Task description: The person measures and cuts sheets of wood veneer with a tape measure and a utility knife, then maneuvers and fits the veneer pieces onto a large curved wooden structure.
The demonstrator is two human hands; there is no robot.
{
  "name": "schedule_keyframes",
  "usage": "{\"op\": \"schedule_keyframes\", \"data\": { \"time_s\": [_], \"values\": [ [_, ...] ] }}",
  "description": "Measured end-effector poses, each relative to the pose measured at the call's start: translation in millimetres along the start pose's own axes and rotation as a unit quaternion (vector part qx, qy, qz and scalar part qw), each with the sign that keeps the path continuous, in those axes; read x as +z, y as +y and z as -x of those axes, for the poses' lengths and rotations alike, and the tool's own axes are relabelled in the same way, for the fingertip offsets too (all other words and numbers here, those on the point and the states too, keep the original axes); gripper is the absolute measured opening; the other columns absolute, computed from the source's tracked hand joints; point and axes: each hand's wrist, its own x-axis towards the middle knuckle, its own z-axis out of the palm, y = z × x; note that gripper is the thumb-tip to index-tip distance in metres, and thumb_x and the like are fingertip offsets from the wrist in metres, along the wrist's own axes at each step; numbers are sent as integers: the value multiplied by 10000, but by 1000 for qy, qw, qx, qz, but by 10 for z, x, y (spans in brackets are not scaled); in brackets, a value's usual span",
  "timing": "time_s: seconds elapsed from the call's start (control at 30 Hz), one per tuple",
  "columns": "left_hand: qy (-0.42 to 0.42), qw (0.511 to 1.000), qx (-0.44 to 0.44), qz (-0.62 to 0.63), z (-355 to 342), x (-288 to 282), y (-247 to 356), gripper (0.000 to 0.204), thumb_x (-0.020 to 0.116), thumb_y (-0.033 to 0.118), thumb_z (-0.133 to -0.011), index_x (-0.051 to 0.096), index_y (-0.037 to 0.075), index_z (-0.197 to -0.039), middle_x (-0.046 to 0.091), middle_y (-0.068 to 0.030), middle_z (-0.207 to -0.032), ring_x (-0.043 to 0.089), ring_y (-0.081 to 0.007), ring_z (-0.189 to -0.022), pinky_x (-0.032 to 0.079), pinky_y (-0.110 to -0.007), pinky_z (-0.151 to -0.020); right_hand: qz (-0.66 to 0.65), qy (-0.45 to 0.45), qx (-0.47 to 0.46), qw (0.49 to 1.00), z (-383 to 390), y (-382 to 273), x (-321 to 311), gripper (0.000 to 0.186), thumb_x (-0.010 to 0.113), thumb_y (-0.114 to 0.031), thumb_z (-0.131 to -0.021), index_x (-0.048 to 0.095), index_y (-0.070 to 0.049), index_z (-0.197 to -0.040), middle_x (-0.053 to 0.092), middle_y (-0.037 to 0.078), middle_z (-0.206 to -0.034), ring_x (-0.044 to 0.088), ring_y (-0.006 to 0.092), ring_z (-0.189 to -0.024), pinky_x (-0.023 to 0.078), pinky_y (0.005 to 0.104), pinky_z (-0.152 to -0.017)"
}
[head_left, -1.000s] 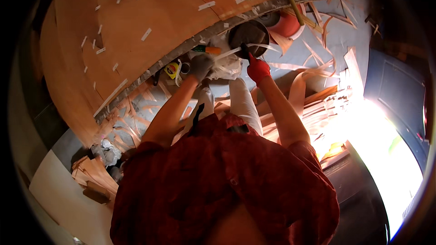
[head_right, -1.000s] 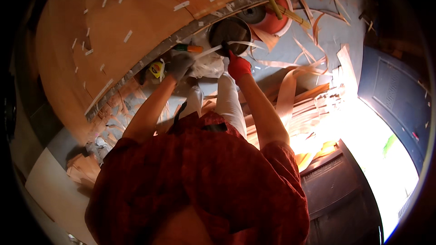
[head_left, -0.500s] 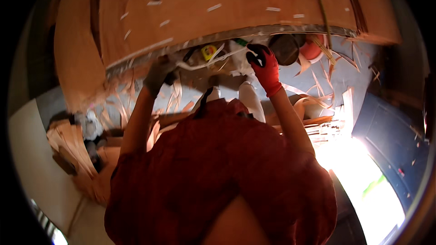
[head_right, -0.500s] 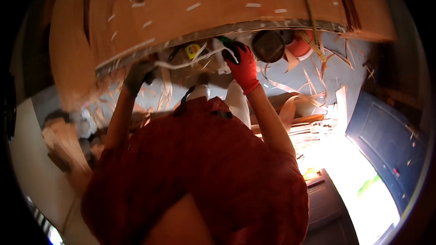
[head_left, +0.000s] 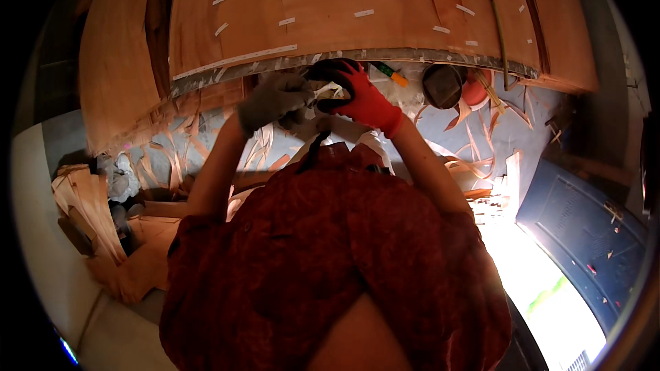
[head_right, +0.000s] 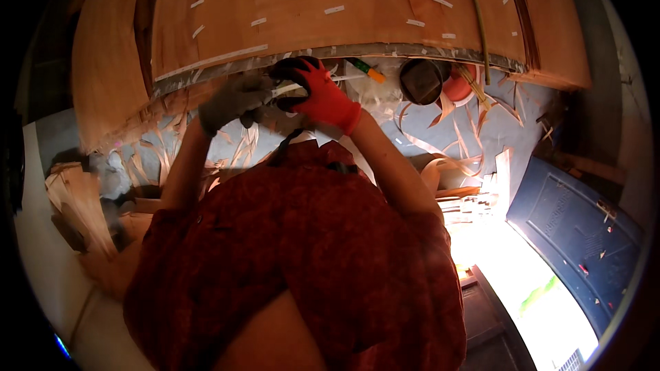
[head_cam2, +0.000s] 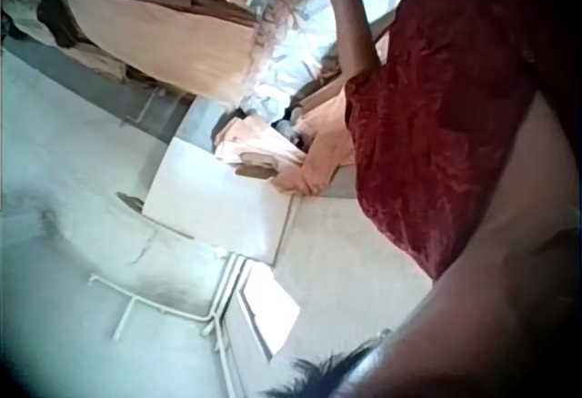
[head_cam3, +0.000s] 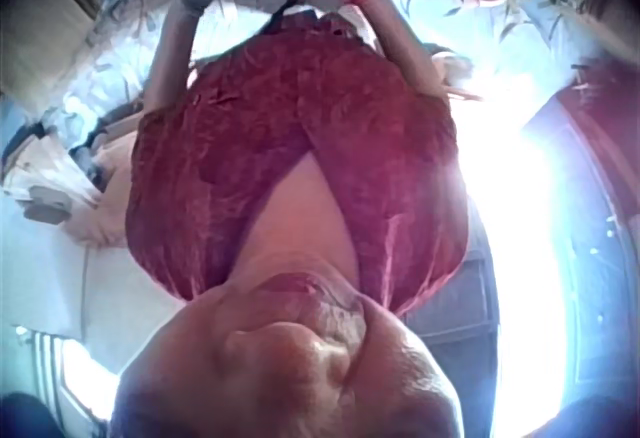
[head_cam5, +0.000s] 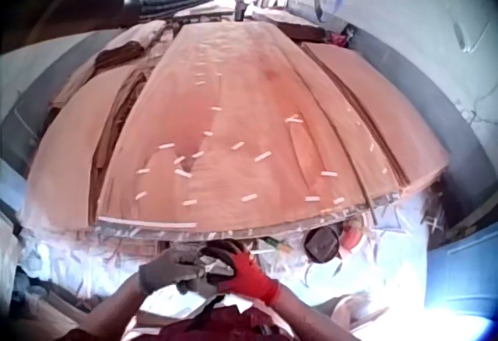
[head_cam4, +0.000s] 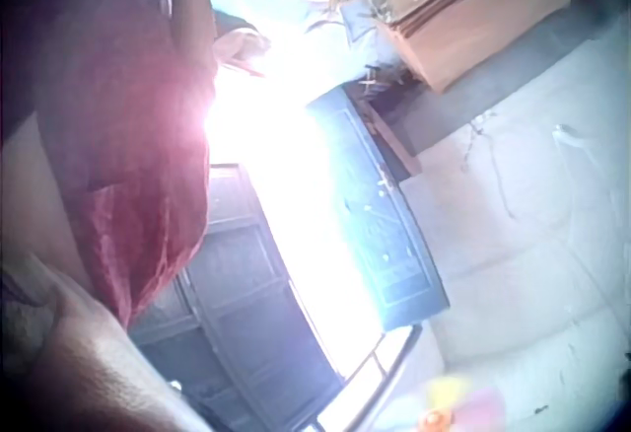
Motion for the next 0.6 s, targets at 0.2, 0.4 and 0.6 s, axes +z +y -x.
{"op": "schedule_keyframes", "data": {
  "time_s": [0.2,0.4,0.6],
  "values": [
    [-67,985,36,-156,200,-325,257,100,557,97,-864,585,8,-829,593,-48,-678,571,-96,-535,474,-263,-477,-12,-137,38,990,-167,29,89,476,763,-257,-752,638,-168,-1203,533,89,-1346,440,312,-1288,222,466,-1144],
    [-159,920,88,-347,153,-546,319,67,534,25,-790,497,27,-734,478,-52,-614,473,-91,-508,411,-291,-450,-2,-118,-14,993,-307,-156,165,478,774,-275,-734,643,-155,-1177,521,95,-1369,422,319,-1301,268,457,-1116],
    [-140,914,52,-377,114,-550,500,51,562,11,-747,513,24,-758,492,-55,-634,473,-95,-506,407,-292,-446,21,-126,30,991,-213,-74,134,364,759,-199,-737,687,-127,-1087,525,98,-1374,418,329,-1294,308,458,-1089]
  ]
}}
